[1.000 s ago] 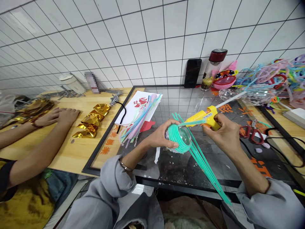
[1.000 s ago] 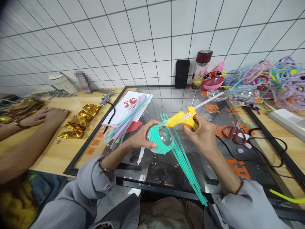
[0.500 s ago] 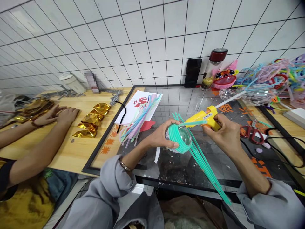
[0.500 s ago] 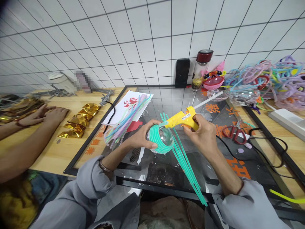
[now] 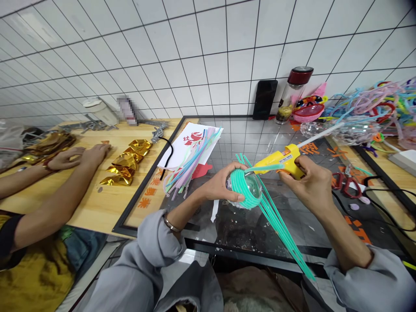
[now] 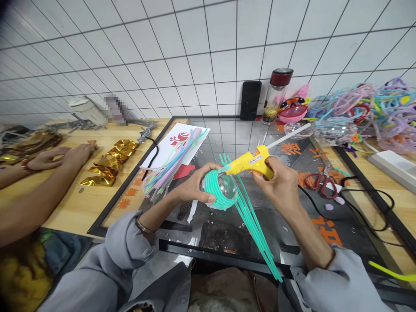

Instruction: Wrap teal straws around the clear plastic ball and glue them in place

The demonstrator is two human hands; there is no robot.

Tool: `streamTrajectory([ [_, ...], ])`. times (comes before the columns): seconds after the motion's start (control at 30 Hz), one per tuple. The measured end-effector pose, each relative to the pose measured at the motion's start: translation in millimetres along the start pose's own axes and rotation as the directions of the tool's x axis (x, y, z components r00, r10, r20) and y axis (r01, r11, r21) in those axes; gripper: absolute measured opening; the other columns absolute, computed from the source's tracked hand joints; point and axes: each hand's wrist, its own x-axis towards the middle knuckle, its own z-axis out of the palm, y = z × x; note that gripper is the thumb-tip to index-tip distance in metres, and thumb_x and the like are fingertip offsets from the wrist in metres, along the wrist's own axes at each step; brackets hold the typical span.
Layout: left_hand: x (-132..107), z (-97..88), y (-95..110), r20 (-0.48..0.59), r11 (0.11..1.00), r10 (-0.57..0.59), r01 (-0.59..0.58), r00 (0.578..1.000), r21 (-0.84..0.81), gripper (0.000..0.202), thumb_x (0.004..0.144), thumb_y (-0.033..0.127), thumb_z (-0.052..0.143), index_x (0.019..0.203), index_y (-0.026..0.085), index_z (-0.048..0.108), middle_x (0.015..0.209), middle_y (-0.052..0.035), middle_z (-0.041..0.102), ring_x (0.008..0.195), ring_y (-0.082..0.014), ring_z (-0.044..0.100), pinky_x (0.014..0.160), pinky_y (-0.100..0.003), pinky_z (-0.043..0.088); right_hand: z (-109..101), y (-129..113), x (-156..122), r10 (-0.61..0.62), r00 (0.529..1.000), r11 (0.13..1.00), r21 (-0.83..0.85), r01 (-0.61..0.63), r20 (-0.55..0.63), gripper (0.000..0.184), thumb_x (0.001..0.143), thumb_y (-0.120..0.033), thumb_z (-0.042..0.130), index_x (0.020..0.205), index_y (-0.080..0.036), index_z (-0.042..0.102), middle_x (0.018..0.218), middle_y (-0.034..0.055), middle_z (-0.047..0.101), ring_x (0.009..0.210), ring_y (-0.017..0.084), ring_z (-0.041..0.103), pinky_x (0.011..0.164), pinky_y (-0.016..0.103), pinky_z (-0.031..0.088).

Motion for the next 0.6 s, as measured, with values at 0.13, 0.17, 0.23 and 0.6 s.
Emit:
streamTrajectory([
  [0.13,0.5,0.6,0.4,-0.007,1.0,0.008,-0.008,1.0,0.008,0.076,0.053,0.041,0.089,0.118,0.02,0.055,0.118,-0.0062,0.057,0.101,-0.024,0.056,0.09,-0.034,0.046,-3.2,0.5,-0.4,-0.041,0.999,0.999,-0.011,0.041,0.008,0.028,0.075,-0.04,0.063,0.066,-0.025,0.04,0.054,-0.0053,0.043,0.045,0.011,0.04,0.048,0.028,0.028],
  [0.17,0.6,0.7,0.4,-0.007,1.0,0.011,-0.011,1.0,0.007,0.075,0.053,0.04,0.089,0.118,0.02,0.055,0.118,-0.0061,0.057,0.101,-0.024,0.056,0.09,-0.035,0.045,-3.8,0.6,-0.5,-0.05,0.999,0.999,-0.017,0.05,0.007,0.028,0.076,-0.039,0.062,0.066,-0.025,0.04,0.054,-0.0053,0.043,0.046,0.011,0.04,0.048,0.028,0.027],
  [0.23,1.0,0.7,0.5,-0.006,1.0,0.012,-0.012,1.0,0.009,0.075,0.053,0.04,0.088,0.118,0.02,0.055,0.118,-0.0061,0.057,0.101,-0.0234,0.055,0.09,-0.034,0.045,-4.4,0.8,-1.0,-0.069,0.998,0.997,-0.028,0.069,0.003,0.029,0.076,-0.038,0.062,0.066,-0.025,0.039,0.054,-0.0052,0.044,0.046,0.011,0.04,0.048,0.028,0.028],
  [0.6,1.0,-0.2,0.2,0.006,0.999,0.015,-0.015,1.0,0.038,0.077,0.054,0.043,0.088,0.119,0.021,0.054,0.119,-0.007,0.056,0.101,-0.024,0.054,0.088,-0.034,0.045,-6.7,1.1,-0.9,-0.141,0.99,0.988,-0.062,0.139,-0.016,0.029,0.079,-0.037,0.062,0.067,-0.025,0.04,0.057,-0.0034,0.048,0.047,0.013,0.043,0.048,0.029,0.03],
])
